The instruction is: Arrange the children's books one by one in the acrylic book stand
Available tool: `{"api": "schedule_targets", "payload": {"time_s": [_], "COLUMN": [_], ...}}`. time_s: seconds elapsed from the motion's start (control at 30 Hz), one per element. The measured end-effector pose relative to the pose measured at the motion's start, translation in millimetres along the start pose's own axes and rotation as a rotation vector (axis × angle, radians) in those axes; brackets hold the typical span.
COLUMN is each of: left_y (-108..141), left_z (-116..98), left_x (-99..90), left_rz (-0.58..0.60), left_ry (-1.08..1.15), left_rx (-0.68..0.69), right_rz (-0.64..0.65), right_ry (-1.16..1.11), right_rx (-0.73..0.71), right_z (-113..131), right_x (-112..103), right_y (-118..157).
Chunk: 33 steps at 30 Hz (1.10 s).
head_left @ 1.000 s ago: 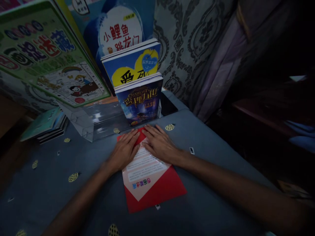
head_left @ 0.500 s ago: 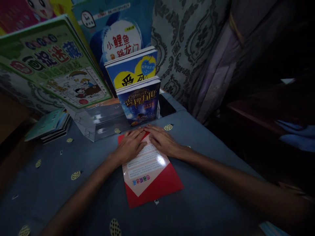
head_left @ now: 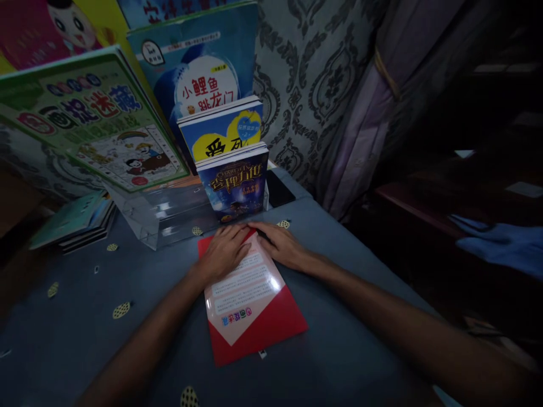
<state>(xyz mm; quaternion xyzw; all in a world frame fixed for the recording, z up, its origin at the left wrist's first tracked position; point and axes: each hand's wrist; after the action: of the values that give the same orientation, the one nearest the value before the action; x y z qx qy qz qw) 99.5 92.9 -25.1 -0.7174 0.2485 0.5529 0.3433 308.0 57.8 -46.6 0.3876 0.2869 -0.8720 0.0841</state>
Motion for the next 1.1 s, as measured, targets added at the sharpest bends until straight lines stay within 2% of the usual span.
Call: {"api": "schedule_targets", "payload": {"time_s": [0.2,0.4,0.57,0.83,1.1], "left_y": [2.3,-0.1,0.9,1.7,3.1], "left_z": [3.8,4.8,2.9,0.0,-0.5], "left_x": [5.2,4.8,1.6,-5.8,-7.0], "left_rz": [0.083,0.132,0.141,0.180,0.187], "left_ry": [0.049,0.073,0.099,0.120,0.108], "left_rx": [0.000,-0.009,-0.023,0.035,0.043], "right_rz": [-0.055,-0.010,0.053,0.053,0.062], "right_ry": [0.034,0.088,0.155,0.168,0.200], "right_rx": [0.000,-0.058,-0.047,-0.096,-0.124], "right_z": [3.1,3.3,8.5,18.1,19.7], "right_x": [-6.1,-5.6,-6.0,-10.1,-11.1], "right_y": [12.8,17.9,20.6,37.5,40.7]}}
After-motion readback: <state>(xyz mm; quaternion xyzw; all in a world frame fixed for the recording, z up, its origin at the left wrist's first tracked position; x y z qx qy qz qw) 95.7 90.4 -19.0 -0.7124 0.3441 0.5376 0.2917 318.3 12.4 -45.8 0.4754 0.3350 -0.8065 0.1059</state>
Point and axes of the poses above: each hand's wrist, its own y-axis away from the middle knuckle, its own x-axis out of the palm, z = x × y, and after that the axes turned 4 degrees about -x, right-handed
